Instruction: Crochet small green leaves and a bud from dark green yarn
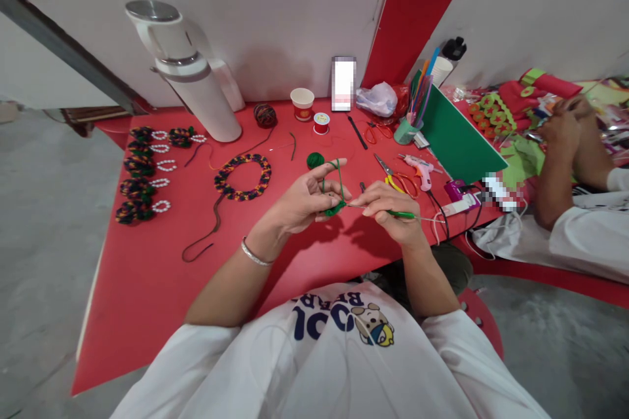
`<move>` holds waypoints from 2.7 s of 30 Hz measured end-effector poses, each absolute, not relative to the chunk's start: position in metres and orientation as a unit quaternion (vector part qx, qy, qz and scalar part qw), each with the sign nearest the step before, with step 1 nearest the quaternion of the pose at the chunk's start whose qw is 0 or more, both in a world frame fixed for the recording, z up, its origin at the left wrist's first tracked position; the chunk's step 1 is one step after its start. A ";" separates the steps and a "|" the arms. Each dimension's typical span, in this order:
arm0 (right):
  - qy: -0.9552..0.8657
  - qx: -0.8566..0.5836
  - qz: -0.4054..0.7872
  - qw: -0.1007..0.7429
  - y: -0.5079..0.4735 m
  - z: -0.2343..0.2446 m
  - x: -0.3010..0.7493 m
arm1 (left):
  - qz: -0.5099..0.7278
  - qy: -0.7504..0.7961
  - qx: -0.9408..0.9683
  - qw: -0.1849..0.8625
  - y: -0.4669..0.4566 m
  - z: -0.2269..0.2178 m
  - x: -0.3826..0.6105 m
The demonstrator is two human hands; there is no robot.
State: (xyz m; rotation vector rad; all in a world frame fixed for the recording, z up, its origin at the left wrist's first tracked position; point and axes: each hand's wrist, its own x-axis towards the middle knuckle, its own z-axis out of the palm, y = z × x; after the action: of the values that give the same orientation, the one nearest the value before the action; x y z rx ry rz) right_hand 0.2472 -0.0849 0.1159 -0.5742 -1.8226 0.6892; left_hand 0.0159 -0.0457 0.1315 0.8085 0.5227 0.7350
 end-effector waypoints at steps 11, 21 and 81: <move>-0.665 -0.298 0.348 0.590 -0.086 0.089 0.230 | 0.412 0.262 0.445 0.751 -0.049 0.127 0.026; -0.634 -0.378 0.178 0.651 -0.089 0.084 0.208 | 0.480 0.297 0.487 0.666 -0.057 0.130 0.036; -0.524 -0.333 0.358 0.698 -0.073 0.059 0.202 | 0.463 0.328 0.484 0.666 -0.054 0.118 0.042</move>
State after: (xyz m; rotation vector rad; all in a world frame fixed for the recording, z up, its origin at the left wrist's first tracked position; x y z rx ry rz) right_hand 0.2025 -0.0725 0.0587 -0.7419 -1.1673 0.7988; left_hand 0.0420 -0.0544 0.1184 1.0931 0.7411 1.0464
